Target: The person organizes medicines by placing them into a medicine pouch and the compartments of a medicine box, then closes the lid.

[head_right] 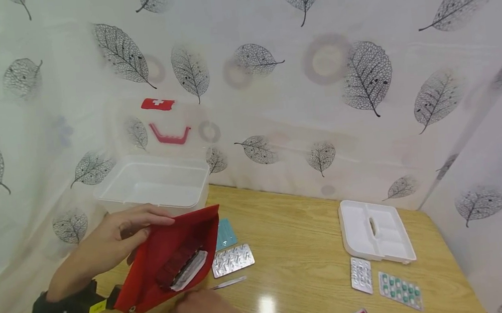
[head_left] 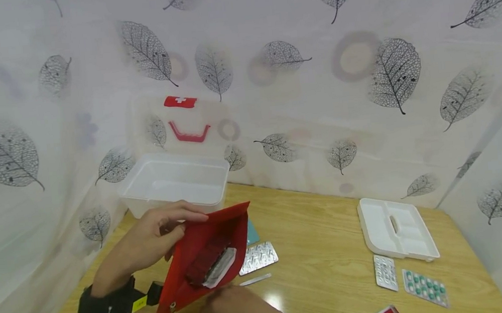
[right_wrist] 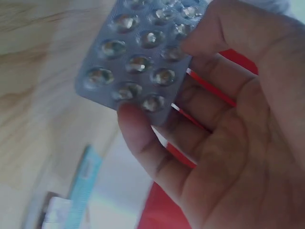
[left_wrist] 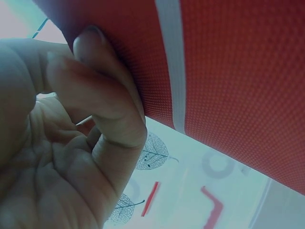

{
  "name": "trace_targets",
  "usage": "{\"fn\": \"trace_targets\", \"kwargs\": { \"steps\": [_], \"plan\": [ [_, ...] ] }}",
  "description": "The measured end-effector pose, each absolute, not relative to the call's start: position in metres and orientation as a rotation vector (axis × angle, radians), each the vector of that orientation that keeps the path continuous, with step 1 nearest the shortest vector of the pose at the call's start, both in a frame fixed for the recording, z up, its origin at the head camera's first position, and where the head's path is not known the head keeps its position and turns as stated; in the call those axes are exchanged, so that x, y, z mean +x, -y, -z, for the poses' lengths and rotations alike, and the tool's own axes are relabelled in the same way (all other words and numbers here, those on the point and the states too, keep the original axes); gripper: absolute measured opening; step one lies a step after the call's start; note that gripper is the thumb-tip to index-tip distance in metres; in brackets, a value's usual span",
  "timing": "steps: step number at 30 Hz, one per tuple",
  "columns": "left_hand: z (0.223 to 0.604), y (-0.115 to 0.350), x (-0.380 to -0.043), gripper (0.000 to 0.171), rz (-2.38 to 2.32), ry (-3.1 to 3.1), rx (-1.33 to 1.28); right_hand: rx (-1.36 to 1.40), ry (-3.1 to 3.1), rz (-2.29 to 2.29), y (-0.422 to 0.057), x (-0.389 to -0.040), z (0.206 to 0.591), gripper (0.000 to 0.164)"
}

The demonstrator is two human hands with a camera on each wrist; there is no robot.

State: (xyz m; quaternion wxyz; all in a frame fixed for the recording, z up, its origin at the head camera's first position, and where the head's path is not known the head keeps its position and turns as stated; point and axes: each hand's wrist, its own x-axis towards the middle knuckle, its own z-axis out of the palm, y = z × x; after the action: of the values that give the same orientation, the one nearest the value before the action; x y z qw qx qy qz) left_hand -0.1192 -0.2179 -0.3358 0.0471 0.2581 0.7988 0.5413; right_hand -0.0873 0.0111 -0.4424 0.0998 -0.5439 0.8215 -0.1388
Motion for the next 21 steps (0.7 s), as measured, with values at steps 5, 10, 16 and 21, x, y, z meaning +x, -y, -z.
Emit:
{"fn": "trace_targets", "kwargs": {
  "steps": [5,10,16,21],
  "plan": [
    [0.336,0.217,-0.119,0.045,-1.637,-2.447,0.785,-1.616,-2.348,0.457,-0.02,-0.083,0.42,0.013],
    [0.335,0.217,-0.12,0.045,-1.624,-2.457,0.785,-1.524,-2.316,0.58,-0.037,-0.08,0.391,0.014],
    [0.336,0.216,-0.12,0.044,-1.623,-2.436,0.792,-1.398,-2.445,0.852,-0.062,-0.079,0.368,0.027],
    [0.335,0.214,-0.12,0.044,-1.615,-2.43,0.786,-1.466,-2.627,1.011,-0.08,-0.078,0.356,0.039]
  ]
}}
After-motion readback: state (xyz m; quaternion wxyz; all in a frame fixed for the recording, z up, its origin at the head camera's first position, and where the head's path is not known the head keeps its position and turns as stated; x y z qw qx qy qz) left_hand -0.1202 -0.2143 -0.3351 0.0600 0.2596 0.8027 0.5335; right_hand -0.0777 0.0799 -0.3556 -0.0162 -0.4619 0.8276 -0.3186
